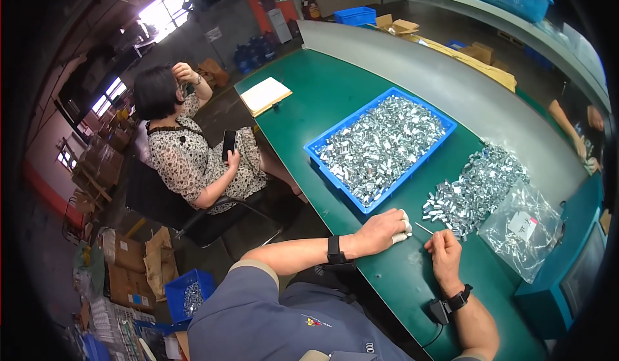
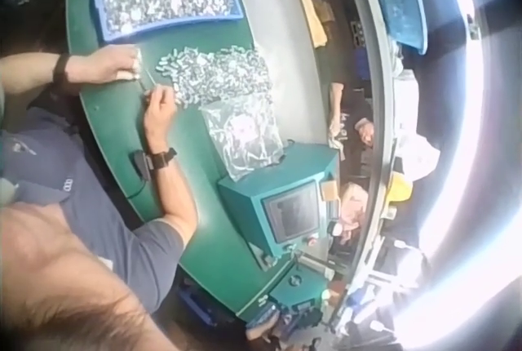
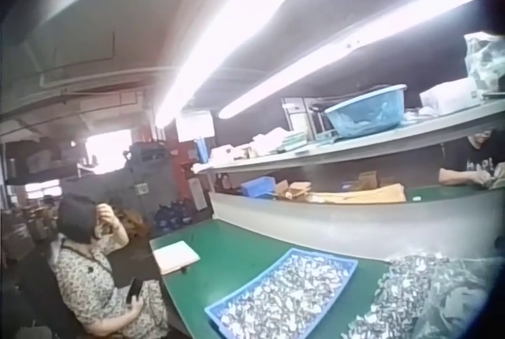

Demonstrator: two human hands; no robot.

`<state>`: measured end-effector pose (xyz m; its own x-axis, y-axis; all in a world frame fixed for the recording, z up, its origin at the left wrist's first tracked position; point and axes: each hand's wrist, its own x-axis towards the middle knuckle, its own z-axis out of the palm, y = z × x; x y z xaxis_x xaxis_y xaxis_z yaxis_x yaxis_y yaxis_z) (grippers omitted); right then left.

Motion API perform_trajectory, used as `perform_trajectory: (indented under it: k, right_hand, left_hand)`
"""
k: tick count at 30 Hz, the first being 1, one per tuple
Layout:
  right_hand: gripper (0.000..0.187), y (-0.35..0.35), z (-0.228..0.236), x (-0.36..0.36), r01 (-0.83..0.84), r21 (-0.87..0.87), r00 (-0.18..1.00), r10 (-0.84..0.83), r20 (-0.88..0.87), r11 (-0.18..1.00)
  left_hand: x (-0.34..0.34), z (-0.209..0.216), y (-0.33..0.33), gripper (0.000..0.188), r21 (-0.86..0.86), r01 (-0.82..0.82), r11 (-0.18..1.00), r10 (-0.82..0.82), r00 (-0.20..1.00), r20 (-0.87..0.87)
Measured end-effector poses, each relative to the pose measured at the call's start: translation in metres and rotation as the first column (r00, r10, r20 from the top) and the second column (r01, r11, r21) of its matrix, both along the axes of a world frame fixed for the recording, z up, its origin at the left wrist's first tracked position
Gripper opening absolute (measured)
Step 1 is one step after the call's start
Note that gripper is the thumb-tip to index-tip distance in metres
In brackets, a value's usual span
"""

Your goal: The person picks up a metal clip from a blue tray, slides it onto a metal rod, and then removes the clip and places it into a pile on the table.

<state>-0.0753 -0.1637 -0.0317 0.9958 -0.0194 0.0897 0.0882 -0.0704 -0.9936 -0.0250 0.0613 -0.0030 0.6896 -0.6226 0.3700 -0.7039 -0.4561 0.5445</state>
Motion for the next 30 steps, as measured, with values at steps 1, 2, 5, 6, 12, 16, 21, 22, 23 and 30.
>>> perform_trajectory:
  k: [1,2,5,6,12,16,21,22,23,30]
  right_hand:
    - [0.029,0.001,0.001,-0.001,-0.015,-0.008,1.0,0.014,-0.009,1.0]
    - [0.029,0.0,0.001,-0.001,-0.023,-0.008,1.0,0.022,-0.013,1.0]
    - [0.025,-0.001,0.002,-0.001,-0.101,-0.074,0.995,0.099,-0.03,0.992]
    - [0.024,-0.001,0.004,-0.001,-0.109,-0.094,0.994,0.105,-0.042,0.99]
    - [0.023,-0.004,0.004,-0.001,-0.087,-0.106,0.996,0.084,-0.032,0.991]
    - [0.022,-0.009,0.004,0.003,-0.071,-0.045,0.994,0.066,-0.089,0.996]
    - [0.022,-0.005,0.006,0.0,-0.149,-0.135,0.988,0.142,-0.057,0.98]
    - [0.022,-0.004,0.008,0.0,-0.136,-0.126,0.99,0.13,-0.055,0.983]
    - [0.022,-0.004,0.008,0.0,-0.123,-0.117,0.992,0.117,-0.053,0.986]
    - [0.022,-0.007,0.001,0.001,-0.103,-0.058,0.994,0.101,-0.037,0.993]
  left_hand:
    - [-0.001,0.0,0.001,0.016,-0.067,-0.029,0.997,0.023,0.995,-0.092]
    - [-0.002,-0.001,0.002,0.015,-0.115,-0.064,0.991,0.053,0.994,-0.094]
    - [-0.012,-0.006,0.004,0.019,-0.238,-0.149,0.96,0.073,0.951,-0.3]
    - [-0.014,-0.01,0.003,0.019,-0.239,-0.157,0.958,0.079,0.949,-0.305]
    - [-0.019,-0.01,0.003,0.019,-0.308,-0.195,0.931,0.034,0.887,-0.46]
    - [-0.02,-0.017,0.005,0.019,-0.361,-0.216,0.907,0.023,0.882,-0.47]
    - [-0.018,-0.019,0.006,0.02,-0.36,-0.18,0.915,0.003,0.897,-0.442]
    - [-0.018,-0.02,0.006,0.019,-0.369,-0.152,0.917,-0.016,0.911,-0.413]
    - [-0.018,-0.021,0.005,0.019,-0.377,-0.122,0.918,-0.034,0.923,-0.383]
    - [-0.017,-0.019,0.007,0.019,-0.37,-0.142,0.918,-0.021,0.915,-0.404]
